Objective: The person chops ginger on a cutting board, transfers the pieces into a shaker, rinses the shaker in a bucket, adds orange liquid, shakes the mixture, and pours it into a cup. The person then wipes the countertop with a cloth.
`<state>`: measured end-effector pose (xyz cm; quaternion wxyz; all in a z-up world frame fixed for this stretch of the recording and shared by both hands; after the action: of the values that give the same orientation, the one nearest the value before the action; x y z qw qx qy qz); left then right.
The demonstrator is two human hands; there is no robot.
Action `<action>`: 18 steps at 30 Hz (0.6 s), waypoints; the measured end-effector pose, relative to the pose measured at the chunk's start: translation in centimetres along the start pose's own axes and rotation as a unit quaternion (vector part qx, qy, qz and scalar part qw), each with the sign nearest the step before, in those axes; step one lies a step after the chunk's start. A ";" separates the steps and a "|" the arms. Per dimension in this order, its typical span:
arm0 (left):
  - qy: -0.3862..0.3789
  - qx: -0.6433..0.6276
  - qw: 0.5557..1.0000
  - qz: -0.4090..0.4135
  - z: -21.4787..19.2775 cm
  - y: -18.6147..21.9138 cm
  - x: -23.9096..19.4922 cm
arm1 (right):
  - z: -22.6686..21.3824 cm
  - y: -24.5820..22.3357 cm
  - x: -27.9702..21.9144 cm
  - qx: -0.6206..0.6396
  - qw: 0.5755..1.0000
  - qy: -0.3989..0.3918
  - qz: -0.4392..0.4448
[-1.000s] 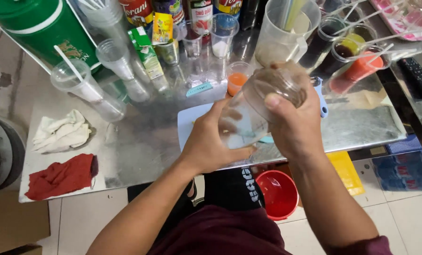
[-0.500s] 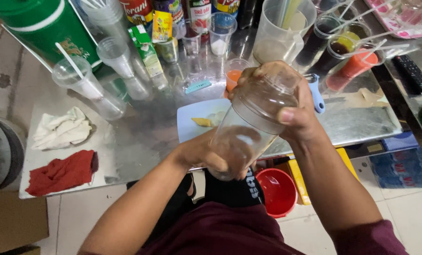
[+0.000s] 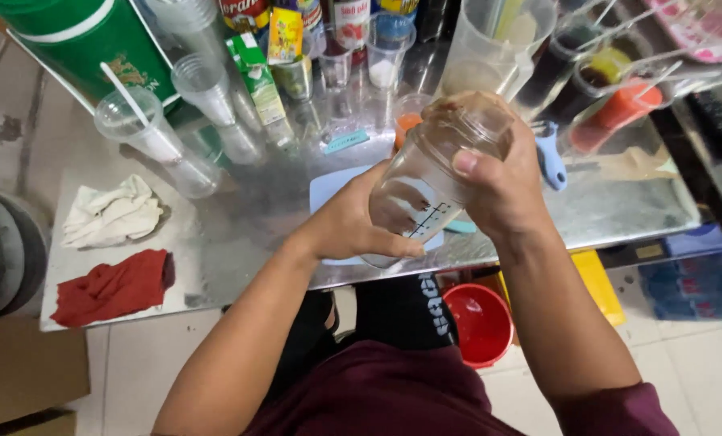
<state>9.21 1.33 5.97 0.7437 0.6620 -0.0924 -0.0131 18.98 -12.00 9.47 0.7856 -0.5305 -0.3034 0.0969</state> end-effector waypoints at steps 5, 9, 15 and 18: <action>-0.136 -0.164 0.977 0.013 1.9 -1.2 -1.3 | 1.1 1.1 -0.9 0.106 0.993 -0.050 -0.019; -0.316 -0.308 0.897 -0.025 3.5 -2.2 -2.5 | 1.7 -0.6 -1.3 0.204 0.949 -0.236 -0.036; -0.268 -0.319 0.909 0.007 5.1 -3.4 -2.4 | -2.6 0.4 -2.7 0.467 0.873 -0.110 0.086; -0.237 -0.323 0.916 0.023 5.9 -3.9 -2.9 | -3.1 -1.4 -3.6 0.430 0.880 0.133 0.153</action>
<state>5.87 -4.55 2.35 0.8733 0.3611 -0.2719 -0.1820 17.69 -16.66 8.63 0.9447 -0.1883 -0.0393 0.2655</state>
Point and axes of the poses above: each hand's wrist, its own x-axis towards the middle knuckle, its own z-axis out of the palm, y = z × x, the point moved 6 cm from there along x, towards the middle knuckle, and after that the axes turned 1 degree about y, right-handed, at the moved point
